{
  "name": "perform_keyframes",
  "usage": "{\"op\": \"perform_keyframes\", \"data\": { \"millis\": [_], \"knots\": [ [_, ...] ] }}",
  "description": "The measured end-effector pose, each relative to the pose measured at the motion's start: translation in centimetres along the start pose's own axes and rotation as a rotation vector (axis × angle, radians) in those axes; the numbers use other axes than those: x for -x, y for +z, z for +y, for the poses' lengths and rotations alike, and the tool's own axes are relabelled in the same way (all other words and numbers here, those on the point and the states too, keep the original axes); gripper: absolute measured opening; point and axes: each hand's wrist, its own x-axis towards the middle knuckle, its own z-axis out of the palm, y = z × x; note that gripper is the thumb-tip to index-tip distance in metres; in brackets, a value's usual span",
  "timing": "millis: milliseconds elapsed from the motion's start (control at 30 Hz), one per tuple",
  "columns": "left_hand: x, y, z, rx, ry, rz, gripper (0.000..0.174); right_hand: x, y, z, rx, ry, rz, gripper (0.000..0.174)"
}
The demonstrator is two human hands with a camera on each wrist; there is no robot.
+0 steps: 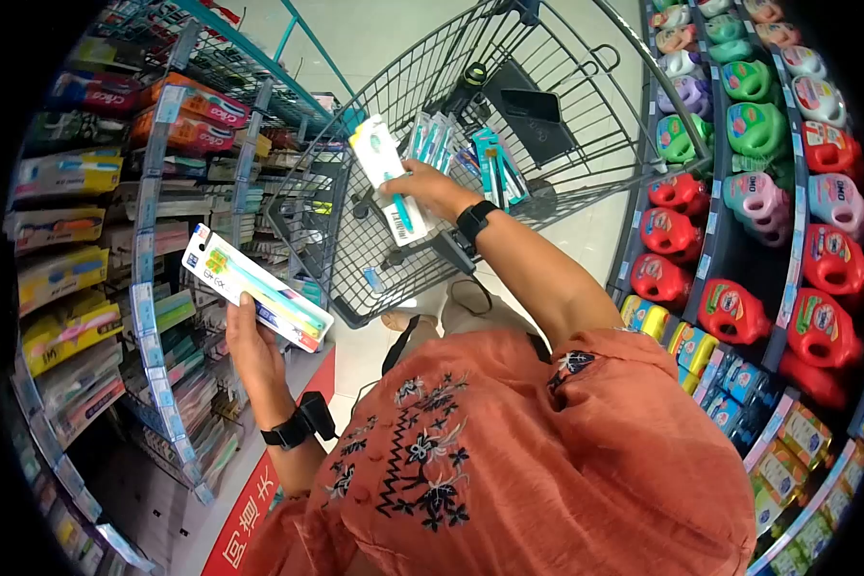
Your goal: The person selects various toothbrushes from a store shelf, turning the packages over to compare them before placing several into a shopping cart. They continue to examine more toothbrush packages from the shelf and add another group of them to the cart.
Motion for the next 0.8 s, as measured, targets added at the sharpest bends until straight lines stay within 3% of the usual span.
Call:
{"op": "perform_keyframes", "data": {
  "millis": [100, 200, 333, 567, 800],
  "knots": [
    [-0.5, 1.2, -0.8, -0.008, -0.063, -0.016, 0.029, -2.4, -4.1, -0.4, 0.384, 0.072, 0.053, 0.086],
    [-0.8, 3.0, -1.1, -0.043, -0.093, -0.034, 0.030, -6.6, -7.4, 0.5, 0.564, 0.160, 0.062, 0.092],
    [-1.1, 4.5, -2.5, -0.037, -0.132, 0.007, 0.028, -11.7, -10.1, 1.8, 0.824, 0.175, 0.100, 0.087],
    [-1.9, 4.9, -5.8, -0.062, -0.257, 0.062, 0.029, -17.8, -12.9, 4.4, 0.832, 0.248, -0.051, 0.082],
    [-2.2, 6.2, -7.1, -0.066, -0.313, 0.134, 0.031, -21.2, -13.7, 5.2, 1.014, 0.158, -0.062, 0.077]
  ]
}}
